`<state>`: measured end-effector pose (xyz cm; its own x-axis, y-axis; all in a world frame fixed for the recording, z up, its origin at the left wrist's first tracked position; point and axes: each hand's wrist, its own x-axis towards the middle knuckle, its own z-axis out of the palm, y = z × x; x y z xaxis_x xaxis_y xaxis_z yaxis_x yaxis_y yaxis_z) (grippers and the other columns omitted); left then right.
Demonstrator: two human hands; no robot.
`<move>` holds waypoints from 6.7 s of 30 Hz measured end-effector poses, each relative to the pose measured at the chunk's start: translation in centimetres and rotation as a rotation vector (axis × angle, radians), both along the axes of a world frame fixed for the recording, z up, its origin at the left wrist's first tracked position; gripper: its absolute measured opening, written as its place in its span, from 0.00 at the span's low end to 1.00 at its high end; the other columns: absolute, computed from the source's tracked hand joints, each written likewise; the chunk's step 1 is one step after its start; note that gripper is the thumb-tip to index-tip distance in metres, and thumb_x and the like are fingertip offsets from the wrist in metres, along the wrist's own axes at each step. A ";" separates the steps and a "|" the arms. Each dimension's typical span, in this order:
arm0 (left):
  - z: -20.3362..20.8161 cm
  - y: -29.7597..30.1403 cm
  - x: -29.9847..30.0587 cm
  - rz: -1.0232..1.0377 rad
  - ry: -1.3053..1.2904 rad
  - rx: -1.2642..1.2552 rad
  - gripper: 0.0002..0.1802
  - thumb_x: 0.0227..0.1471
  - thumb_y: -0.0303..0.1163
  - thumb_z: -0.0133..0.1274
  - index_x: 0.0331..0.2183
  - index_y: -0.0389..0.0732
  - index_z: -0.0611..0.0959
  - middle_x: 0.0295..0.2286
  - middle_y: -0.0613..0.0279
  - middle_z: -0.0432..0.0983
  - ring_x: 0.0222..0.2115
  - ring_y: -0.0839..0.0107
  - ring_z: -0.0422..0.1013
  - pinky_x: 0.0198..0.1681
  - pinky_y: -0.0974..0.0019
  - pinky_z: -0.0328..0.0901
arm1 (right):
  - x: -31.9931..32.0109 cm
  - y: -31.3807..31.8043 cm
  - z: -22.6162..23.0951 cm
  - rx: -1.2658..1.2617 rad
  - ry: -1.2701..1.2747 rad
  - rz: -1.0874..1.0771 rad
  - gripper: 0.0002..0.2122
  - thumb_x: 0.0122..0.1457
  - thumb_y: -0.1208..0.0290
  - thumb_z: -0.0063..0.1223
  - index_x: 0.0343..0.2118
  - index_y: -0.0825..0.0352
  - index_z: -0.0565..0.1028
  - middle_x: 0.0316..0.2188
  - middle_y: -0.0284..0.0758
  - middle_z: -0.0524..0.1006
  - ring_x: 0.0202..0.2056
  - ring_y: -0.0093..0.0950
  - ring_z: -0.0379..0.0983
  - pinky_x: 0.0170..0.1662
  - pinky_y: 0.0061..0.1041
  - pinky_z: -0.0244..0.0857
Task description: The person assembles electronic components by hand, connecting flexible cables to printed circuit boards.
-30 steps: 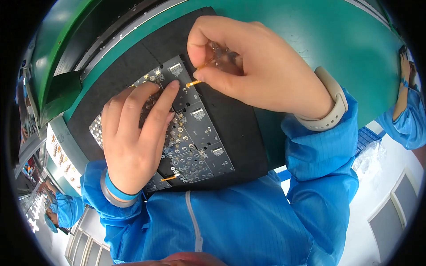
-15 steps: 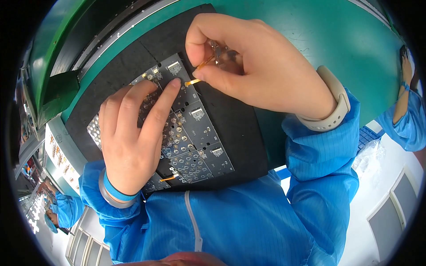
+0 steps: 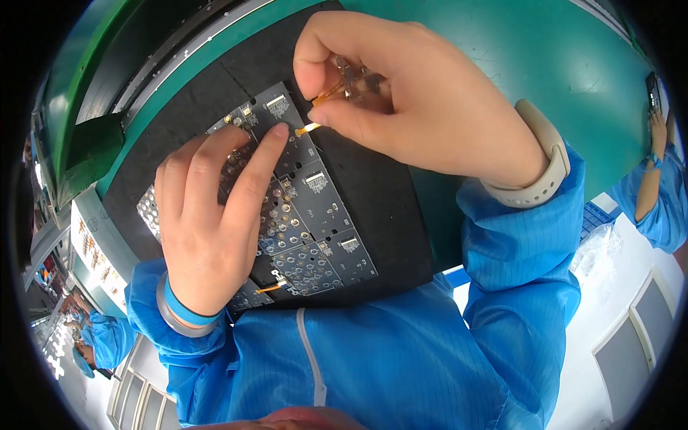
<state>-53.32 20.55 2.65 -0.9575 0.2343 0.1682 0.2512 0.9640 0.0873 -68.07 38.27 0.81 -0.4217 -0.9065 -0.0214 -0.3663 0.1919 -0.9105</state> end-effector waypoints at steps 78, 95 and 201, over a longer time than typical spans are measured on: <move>1.1 -2.6 -0.4 -0.268 0.081 0.433 0.13 0.30 0.24 0.63 0.26 0.34 0.80 0.27 0.55 0.74 0.28 0.60 0.69 0.30 0.63 0.65 | 2.1 -0.8 3.5 0.150 -0.594 0.072 0.04 0.57 0.77 0.51 0.32 0.71 0.76 0.20 0.33 0.76 0.17 0.16 0.71 0.18 0.11 0.60; 1.5 -1.0 0.7 -0.163 -0.137 0.280 0.24 0.30 0.27 0.60 0.37 0.34 0.80 0.34 0.57 0.71 0.31 0.61 0.69 0.34 0.62 0.64 | 1.9 -1.3 2.4 0.415 -0.454 -0.044 0.09 0.54 0.71 0.53 0.22 0.70 0.74 0.12 0.32 0.73 0.12 0.19 0.69 0.15 0.16 0.59; 1.3 -27.0 24.5 0.738 -0.036 0.283 0.10 0.39 0.26 0.62 0.28 0.41 0.79 0.35 0.64 0.72 0.39 0.64 0.63 0.46 0.64 0.58 | 7.1 50.6 -3.1 -0.258 -0.422 -1.757 0.29 0.61 0.50 0.42 0.56 0.71 0.63 0.53 0.39 0.67 0.51 0.34 0.67 0.55 0.32 0.60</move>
<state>-28.83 -6.45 3.99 -0.8550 -0.5103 0.0923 -0.4519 0.8205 0.3500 -60.92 88.88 -2.28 -0.7849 0.5339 -0.3144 0.3187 -0.0873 -0.9438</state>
